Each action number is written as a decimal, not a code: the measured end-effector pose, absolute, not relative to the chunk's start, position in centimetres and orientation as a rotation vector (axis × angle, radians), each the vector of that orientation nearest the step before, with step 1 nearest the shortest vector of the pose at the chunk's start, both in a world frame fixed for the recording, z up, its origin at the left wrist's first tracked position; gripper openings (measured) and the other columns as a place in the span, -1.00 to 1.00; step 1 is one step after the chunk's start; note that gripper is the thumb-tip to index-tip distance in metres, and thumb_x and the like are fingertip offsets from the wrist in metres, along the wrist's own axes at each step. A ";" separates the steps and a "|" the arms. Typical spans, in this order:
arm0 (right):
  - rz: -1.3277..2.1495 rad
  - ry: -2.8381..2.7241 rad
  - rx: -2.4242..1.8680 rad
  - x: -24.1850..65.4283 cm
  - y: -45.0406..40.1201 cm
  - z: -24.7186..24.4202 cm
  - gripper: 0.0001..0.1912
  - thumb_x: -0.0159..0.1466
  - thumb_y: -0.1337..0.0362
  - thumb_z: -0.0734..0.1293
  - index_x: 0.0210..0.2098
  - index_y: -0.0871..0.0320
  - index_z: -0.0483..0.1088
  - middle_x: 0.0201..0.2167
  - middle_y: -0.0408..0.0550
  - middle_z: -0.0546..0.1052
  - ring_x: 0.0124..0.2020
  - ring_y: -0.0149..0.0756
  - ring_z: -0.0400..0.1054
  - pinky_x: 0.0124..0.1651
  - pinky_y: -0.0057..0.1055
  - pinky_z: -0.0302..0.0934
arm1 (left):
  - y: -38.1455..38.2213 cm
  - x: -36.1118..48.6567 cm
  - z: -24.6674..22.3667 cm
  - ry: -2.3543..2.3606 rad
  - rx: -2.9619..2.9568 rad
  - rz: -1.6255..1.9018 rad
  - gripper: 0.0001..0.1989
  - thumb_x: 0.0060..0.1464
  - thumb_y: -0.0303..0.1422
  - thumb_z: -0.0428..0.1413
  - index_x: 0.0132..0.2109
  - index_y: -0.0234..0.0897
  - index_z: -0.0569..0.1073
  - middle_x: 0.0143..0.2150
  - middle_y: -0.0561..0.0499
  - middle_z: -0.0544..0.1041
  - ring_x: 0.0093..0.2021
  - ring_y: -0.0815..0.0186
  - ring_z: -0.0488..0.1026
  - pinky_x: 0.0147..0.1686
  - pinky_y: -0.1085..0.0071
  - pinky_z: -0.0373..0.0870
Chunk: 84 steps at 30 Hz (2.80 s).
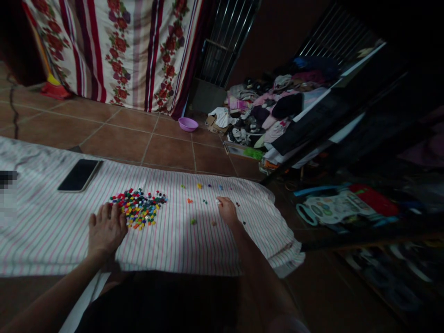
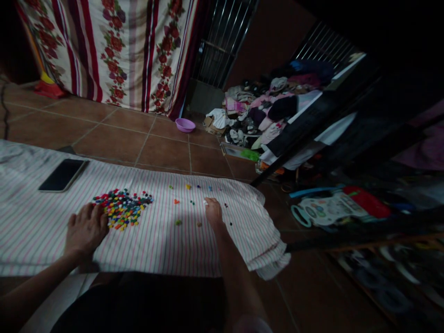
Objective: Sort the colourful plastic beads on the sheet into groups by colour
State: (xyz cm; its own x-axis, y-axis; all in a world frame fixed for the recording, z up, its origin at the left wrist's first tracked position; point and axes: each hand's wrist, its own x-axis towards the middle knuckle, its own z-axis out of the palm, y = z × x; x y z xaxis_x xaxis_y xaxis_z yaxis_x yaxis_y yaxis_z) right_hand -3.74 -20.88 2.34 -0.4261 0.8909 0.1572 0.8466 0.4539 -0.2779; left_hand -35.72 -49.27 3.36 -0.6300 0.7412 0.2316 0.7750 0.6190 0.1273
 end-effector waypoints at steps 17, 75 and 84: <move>0.232 -2.474 -1.500 -4.3 -21.0 2.2 -0.67 0.22 0.48 0.19 -0.12 0.22 0.52 -0.15 0.06 0.53 -0.10 -0.28 0.38 -0.01 -0.43 0.19 | -49.1 -36.2 1.6 -2.664 -1.217 -0.403 -0.41 0.22 -0.23 -0.29 0.20 -0.52 0.29 0.25 -0.40 0.29 0.28 -0.08 0.19 0.24 -0.07 0.05; 0.311 -2.362 -1.087 -22.7 -37.3 -1.4 -0.60 0.36 0.35 0.10 0.09 0.07 0.43 -0.22 0.02 0.47 -0.20 -0.28 0.36 -0.15 -0.48 0.22 | -49.1 -36.6 1.4 -2.656 -1.206 -0.618 -0.48 0.25 -0.26 -0.22 0.18 -0.50 0.31 0.27 -0.45 0.26 0.27 -0.07 0.22 0.24 -0.10 0.06; 0.398 -2.299 -1.122 -22.7 -37.2 -1.1 -0.71 0.32 0.34 0.16 -0.06 0.08 0.45 -0.23 -0.07 0.51 -0.18 -0.32 0.38 -0.15 -0.51 0.20 | -49.2 -36.6 1.4 -2.636 -1.215 -0.582 -0.48 0.25 -0.26 -0.23 0.17 -0.51 0.32 0.25 -0.45 0.28 0.27 -0.08 0.22 0.23 -0.09 0.07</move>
State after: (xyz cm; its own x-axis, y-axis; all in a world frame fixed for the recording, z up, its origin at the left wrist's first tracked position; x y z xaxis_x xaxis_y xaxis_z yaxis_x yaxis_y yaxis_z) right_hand -22.67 -37.23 -1.14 -0.5031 0.7933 0.3428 0.6318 0.6083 -0.4804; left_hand -36.58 -49.20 1.41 -0.6496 0.6894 0.3206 0.7603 0.5894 0.2732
